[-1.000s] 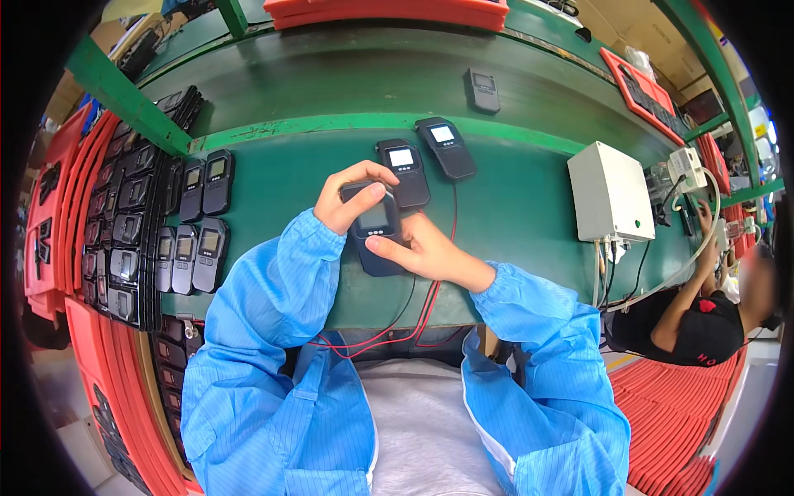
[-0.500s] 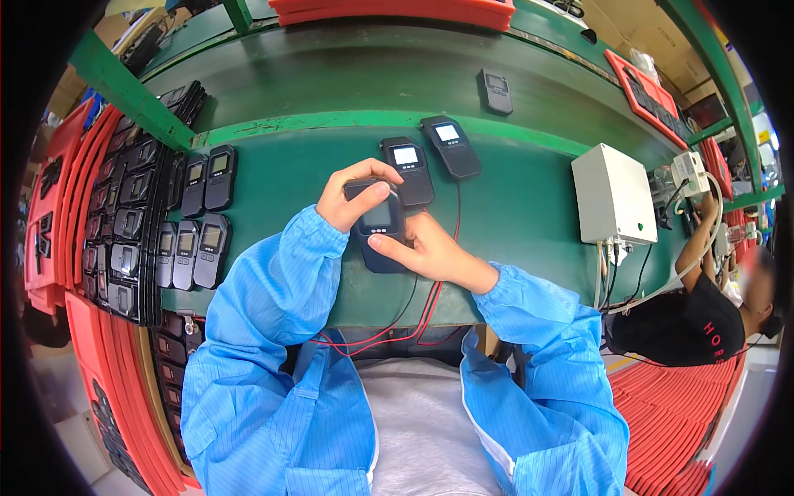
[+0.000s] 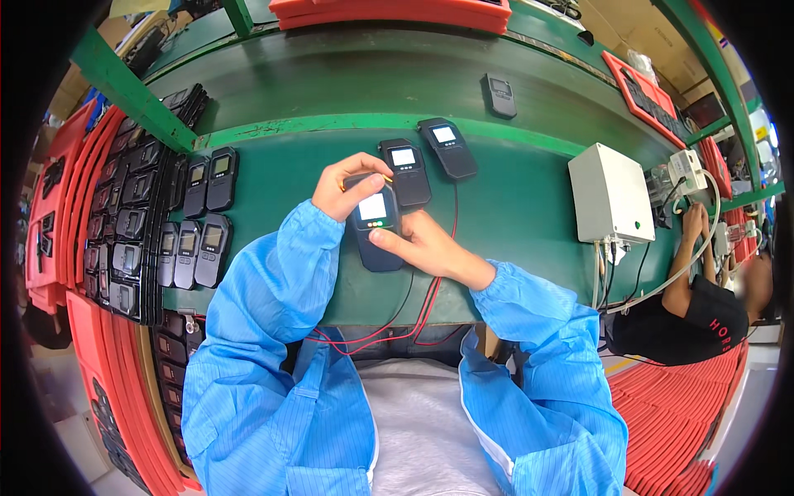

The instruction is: Assembling and testing electronic handheld devices on a production line.

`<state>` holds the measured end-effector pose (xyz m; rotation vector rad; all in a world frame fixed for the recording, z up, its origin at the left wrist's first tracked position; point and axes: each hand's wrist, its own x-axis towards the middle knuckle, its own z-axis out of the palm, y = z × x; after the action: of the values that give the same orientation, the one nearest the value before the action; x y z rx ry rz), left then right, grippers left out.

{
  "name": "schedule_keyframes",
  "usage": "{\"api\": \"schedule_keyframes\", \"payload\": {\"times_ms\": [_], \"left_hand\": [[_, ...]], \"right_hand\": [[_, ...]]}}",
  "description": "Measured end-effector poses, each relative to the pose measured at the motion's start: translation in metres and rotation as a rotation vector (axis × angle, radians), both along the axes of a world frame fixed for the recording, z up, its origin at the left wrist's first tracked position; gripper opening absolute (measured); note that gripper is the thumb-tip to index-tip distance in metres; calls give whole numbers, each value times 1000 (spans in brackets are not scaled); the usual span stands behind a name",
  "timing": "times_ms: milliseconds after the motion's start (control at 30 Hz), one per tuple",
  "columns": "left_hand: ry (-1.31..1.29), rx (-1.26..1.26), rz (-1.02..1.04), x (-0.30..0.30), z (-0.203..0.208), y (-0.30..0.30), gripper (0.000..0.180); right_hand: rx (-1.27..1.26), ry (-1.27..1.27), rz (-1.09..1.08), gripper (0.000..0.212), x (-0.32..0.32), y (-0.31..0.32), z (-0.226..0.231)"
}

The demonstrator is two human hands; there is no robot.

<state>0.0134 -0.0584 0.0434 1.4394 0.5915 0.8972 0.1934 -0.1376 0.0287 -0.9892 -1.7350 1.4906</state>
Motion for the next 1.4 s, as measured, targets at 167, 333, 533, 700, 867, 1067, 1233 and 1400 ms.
{"api": "schedule_keyframes", "payload": {"times_ms": [167,333,533,700,867,1067,1233,1400], "left_hand": [[-112,-242,116,-16,-10,25,24],[-35,-128,169,-19,-14,36,24],[140,144,155,-18,-33,44,21],[368,359,388,-7,-32,35,20],[347,538,652,-9,-31,26,21],[428,538,669,-13,-37,4,20],[484,713,656,-11,-42,-18,26],[479,706,589,-12,-42,-28,33]], "right_hand": [[-219,128,91,36,-1,0,25],[70,-16,-73,38,5,5,21],[396,-106,-308,24,7,9,22],[702,-140,-635,11,20,23,22],[998,-563,-866,39,64,56,14],[565,-877,-1010,57,84,73,-19],[705,-792,-794,59,91,76,-35],[444,-229,-842,56,84,59,-20]]}}
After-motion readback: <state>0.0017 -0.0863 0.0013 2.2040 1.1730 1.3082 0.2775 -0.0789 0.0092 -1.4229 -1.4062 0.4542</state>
